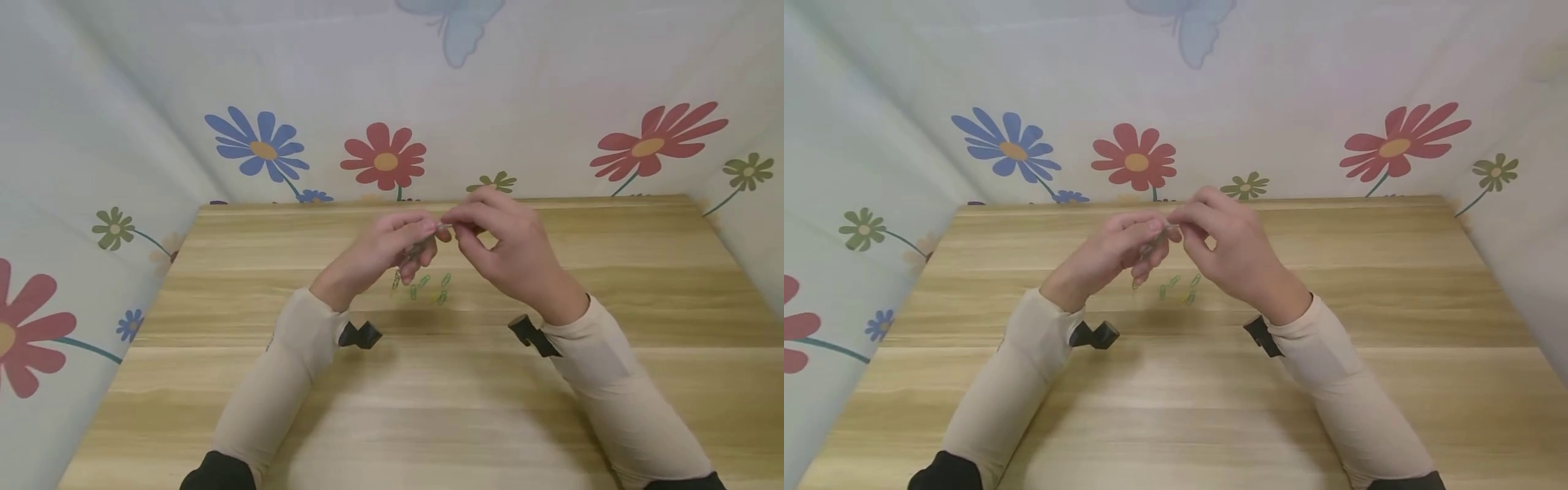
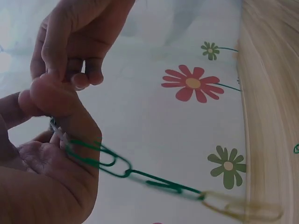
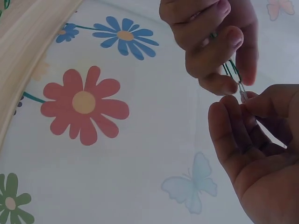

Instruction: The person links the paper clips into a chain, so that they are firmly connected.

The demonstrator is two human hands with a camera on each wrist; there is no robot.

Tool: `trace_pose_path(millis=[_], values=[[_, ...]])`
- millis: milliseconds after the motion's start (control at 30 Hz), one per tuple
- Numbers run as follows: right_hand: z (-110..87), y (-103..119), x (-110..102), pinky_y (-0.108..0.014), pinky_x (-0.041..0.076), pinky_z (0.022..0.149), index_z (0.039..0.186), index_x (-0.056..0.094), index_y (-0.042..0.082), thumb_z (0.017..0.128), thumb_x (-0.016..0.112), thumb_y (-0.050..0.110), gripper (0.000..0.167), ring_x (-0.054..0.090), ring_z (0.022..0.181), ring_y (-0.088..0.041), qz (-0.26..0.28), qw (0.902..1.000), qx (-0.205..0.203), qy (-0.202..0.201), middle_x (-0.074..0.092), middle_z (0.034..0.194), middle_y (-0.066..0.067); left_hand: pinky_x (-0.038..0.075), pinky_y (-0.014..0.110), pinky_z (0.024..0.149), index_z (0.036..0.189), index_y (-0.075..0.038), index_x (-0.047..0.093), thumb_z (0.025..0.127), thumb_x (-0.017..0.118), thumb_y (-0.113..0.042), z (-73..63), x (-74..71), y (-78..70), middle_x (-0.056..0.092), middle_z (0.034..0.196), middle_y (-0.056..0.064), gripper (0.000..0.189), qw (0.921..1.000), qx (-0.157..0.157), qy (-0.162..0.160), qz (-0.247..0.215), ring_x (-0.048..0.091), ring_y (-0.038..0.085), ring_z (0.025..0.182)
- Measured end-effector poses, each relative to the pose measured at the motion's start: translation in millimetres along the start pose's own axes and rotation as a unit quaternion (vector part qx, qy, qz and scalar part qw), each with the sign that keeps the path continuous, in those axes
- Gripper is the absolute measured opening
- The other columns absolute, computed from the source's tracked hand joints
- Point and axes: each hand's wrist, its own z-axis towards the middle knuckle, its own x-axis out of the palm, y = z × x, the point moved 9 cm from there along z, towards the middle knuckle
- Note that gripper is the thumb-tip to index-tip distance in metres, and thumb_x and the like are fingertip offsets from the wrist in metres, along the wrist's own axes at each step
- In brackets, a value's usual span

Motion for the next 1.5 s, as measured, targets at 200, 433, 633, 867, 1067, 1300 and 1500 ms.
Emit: trace_pose_path(millis=[200, 433, 633, 867, 1067, 1300, 1500], values=[[-0.2, 5.0, 4.9, -0.019, 0.052, 0.076, 0.101, 0.074, -0.004, 0.088, 0.063, -0.014, 0.020, 0.063, 0.079, -0.015, 0.028, 0.9995, 0.006, 0.009, 0.064, 0.091, -0.011, 0.046, 0.030, 0.049, 0.100, 0.003, 0.064, 0.105, 0.053, -0.016, -4.5, 4.3, -1.6, 0.050, 0.071, 0.011, 0.023, 0.9996, 0.019, 0.019, -0.004, 0.044, 0.020, 0.049], [-0.8, -6.6, -0.8, -0.020, 0.053, 0.074, 0.107, 0.068, -0.008, 0.088, 0.066, -0.013, 0.020, 0.061, 0.079, -0.014, 0.077, 0.9957, 0.051, 0.005, 0.066, 0.096, -0.013, 0.025, 0.024, 0.043, 0.095, -0.003, 0.067, 0.101, 0.056, -0.010, -2.8, -2.4, -3.7, 0.044, 0.066, 0.004, 0.015, 0.9989, 0.016, 0.013, -0.041, 0.026, 0.016, 0.046], [-5.5, -43.0, 10.2, -0.026, 0.053, 0.072, 0.109, 0.070, -0.003, 0.095, 0.066, -0.002, 0.014, 0.063, 0.075, -0.016, 0.025, 0.9841, 0.155, 0.083, 0.068, 0.094, -0.008, 0.019, 0.023, 0.042, 0.096, -0.003, 0.070, 0.101, 0.054, -0.007, -1.3, -21.7, -15.5, 0.044, 0.066, 0.003, 0.017, 0.9974, 0.049, -0.026, -0.045, 0.024, 0.013, 0.046], [-41.4, -88.3, 69.6, -0.041, 0.052, 0.075, 0.110, 0.070, 0.004, 0.099, 0.062, 0.011, 0.016, 0.064, 0.082, -0.021, 0.000, 0.9172, 0.250, 0.310, 0.069, 0.090, -0.005, 0.023, 0.023, 0.043, 0.102, 0.006, 0.068, 0.106, 0.048, -0.009, -6.6, -34.1, -15.9, 0.047, 0.070, 0.005, 0.025, 0.9957, 0.039, -0.058, -0.062, 0.025, 0.014, 0.048], [-67.4, -116.3, 98.5, -0.043, 0.051, 0.076, 0.108, 0.072, 0.001, 0.093, 0.063, 0.001, 0.017, 0.062, 0.079, -0.023, -0.007, 0.8942, 0.262, 0.363, 0.068, 0.088, -0.008, 0.034, 0.023, 0.045, 0.105, 0.008, 0.068, 0.105, 0.051, -0.008, -5.2, -36.4, -15.6, 0.051, 0.072, 0.006, 0.023, 0.9961, 0.034, -0.069, -0.045, 0.031, 0.017, 0.051], [-90.3, -123.8, 128.0, -0.041, 0.049, 0.075, 0.103, 0.072, 0.003, 0.089, 0.067, 0.001, 0.014, 0.056, 0.076, -0.022, -0.014, 0.8679, 0.263, 0.421, 0.063, 0.083, -0.005, 0.042, 0.023, 0.046, 0.101, 0.004, 0.071, 0.103, 0.055, -0.003, -4.6, -39.9, -16.7, 0.056, 0.073, 0.008, 0.018, 0.9953, 0.042, -0.079, -0.037, 0.038, 0.016, 0.050], [-95.0, -122.3, 134.0, -0.041, 0.049, 0.076, 0.087, 0.066, 0.006, 0.092, 0.070, 0.007, 0.006, 0.056, 0.078, -0.023, -0.045, 0.8597, 0.262, 0.436, 0.061, 0.082, -0.004, 0.048, 0.024, 0.049, 0.101, 0.007, 0.070, 0.102, 0.056, -0.001, -5.0, -39.5, -16.8, 0.063, 0.076, 0.009, 0.016, 0.9954, 0.048, -0.072, -0.042, 0.045, 0.016, 0.050]])
